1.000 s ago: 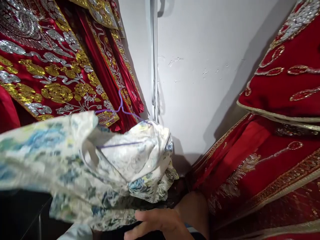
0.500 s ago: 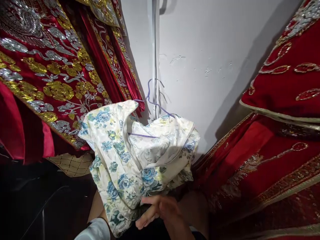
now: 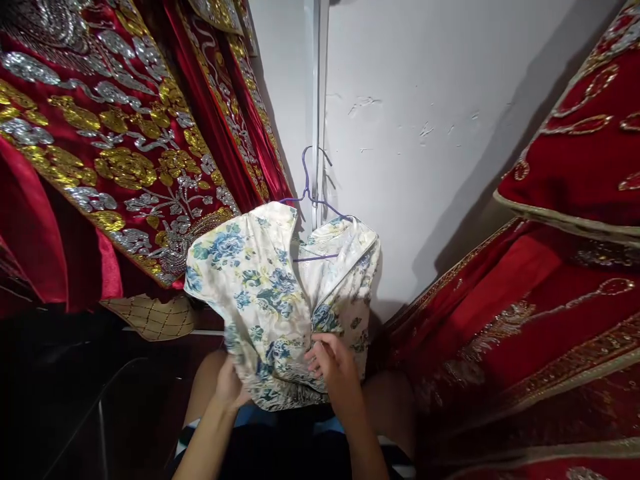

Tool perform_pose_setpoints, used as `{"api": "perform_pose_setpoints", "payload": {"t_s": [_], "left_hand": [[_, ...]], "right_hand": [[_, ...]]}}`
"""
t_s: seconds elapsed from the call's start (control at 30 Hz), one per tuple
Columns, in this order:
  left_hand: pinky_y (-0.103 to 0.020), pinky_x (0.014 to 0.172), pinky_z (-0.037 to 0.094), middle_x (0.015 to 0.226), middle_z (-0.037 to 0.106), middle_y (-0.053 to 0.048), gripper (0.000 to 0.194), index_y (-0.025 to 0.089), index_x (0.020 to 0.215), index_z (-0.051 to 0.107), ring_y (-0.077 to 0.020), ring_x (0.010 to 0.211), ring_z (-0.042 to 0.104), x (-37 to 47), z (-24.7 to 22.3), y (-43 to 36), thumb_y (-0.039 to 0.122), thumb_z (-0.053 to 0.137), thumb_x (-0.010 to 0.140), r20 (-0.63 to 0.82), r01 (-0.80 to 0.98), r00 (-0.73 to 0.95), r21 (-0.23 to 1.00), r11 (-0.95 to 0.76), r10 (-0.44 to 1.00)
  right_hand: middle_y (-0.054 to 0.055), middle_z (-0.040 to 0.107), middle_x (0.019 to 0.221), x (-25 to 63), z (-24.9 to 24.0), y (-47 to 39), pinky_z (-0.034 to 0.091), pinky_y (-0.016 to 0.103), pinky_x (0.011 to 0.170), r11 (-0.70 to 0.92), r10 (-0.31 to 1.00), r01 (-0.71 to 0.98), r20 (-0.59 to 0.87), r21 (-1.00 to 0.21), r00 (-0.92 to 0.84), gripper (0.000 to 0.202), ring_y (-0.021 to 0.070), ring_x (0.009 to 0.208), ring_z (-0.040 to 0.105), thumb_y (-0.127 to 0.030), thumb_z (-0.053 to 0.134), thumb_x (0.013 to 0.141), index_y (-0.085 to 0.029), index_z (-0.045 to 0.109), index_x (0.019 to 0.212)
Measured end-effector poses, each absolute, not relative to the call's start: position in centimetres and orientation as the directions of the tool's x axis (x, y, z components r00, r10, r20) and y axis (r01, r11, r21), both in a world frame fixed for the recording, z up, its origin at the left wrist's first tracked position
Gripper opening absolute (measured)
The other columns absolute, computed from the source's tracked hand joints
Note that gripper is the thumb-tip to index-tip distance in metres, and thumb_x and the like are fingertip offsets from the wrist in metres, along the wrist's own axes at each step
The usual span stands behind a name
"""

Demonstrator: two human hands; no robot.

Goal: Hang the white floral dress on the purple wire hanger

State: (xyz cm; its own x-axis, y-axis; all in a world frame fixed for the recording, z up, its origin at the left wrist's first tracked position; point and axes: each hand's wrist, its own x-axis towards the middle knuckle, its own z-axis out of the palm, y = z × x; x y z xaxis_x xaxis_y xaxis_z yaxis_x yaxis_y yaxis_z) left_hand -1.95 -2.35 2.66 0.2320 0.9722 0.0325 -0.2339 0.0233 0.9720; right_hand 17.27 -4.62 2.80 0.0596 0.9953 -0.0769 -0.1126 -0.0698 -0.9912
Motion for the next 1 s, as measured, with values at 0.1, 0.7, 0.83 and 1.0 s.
{"api": "perform_pose_setpoints", "payload": {"t_s": [0.1, 0.7, 0.83, 1.0], "left_hand": [[-0.038, 0.086, 0.055, 0.091, 0.075, -0.009, 0.032, 0.018, 0.09, 0.074, -0.0271, 0.092, 0.07, -1.2, 2.7, -2.8, 0.036, 0.084, 0.067, -0.121, -0.435, 0.181, 0.88, 0.19, 0.976], [-0.025, 0.074, 0.046, 0.081, 0.057, 0.001, 0.025, 0.022, 0.092, 0.063, -0.0165, 0.081, 0.057, 0.6, 1.0, -2.6, 0.024, 0.07, 0.068, -0.068, -0.38, -0.601, 0.901, -0.211, 0.796], [-0.027, 0.088, 0.044, 0.112, 0.056, -0.005, 0.027, 0.023, 0.108, 0.061, -0.0189, 0.103, 0.054, 2.5, 0.3, -3.8, 0.02, 0.066, 0.082, 0.402, 0.046, -0.495, 0.897, -0.439, 0.77], [-0.028, 0.08, 0.044, 0.094, 0.061, -0.004, 0.01, 0.02, 0.101, 0.061, -0.0174, 0.089, 0.058, 4.1, 1.1, -3.2, 0.02, 0.055, 0.093, 0.445, 0.15, -0.053, 0.888, -0.434, 0.894]], "right_hand": [[0.004, 0.066, 0.074, 16.1, 2.7, -2.9, 0.047, 0.031, 0.052, -0.014, 0.991, -0.037, -0.019, -0.999, 0.129, 0.045, 0.0198, 0.06, 0.061, -0.062, 0.062, 0.084, -0.02, 0.064, 0.099], [-0.008, 0.041, 0.045, 16.6, 3.2, -1.7, 0.026, 0.024, 0.047, 0.002, 1.0, -0.169, -0.001, -0.986, 0.014, 0.031, 0.0082, 0.043, 0.032, -0.039, 0.058, 0.084, -0.023, 0.041, 0.064], [-0.008, 0.043, 0.042, 16.5, 4.7, -3.0, 0.026, 0.024, 0.046, -0.03, 0.998, -0.099, -0.024, -0.995, -0.064, 0.028, 0.008, 0.04, 0.033, -0.037, 0.062, 0.082, -0.022, 0.046, 0.065], [-0.005, 0.05, 0.046, 15.4, 5.6, -3.6, 0.033, 0.023, 0.049, -0.001, 0.998, -0.063, 0.004, -0.998, -0.068, 0.025, 0.0087, 0.045, 0.041, -0.03, 0.063, 0.082, -0.02, 0.052, 0.062]]}}
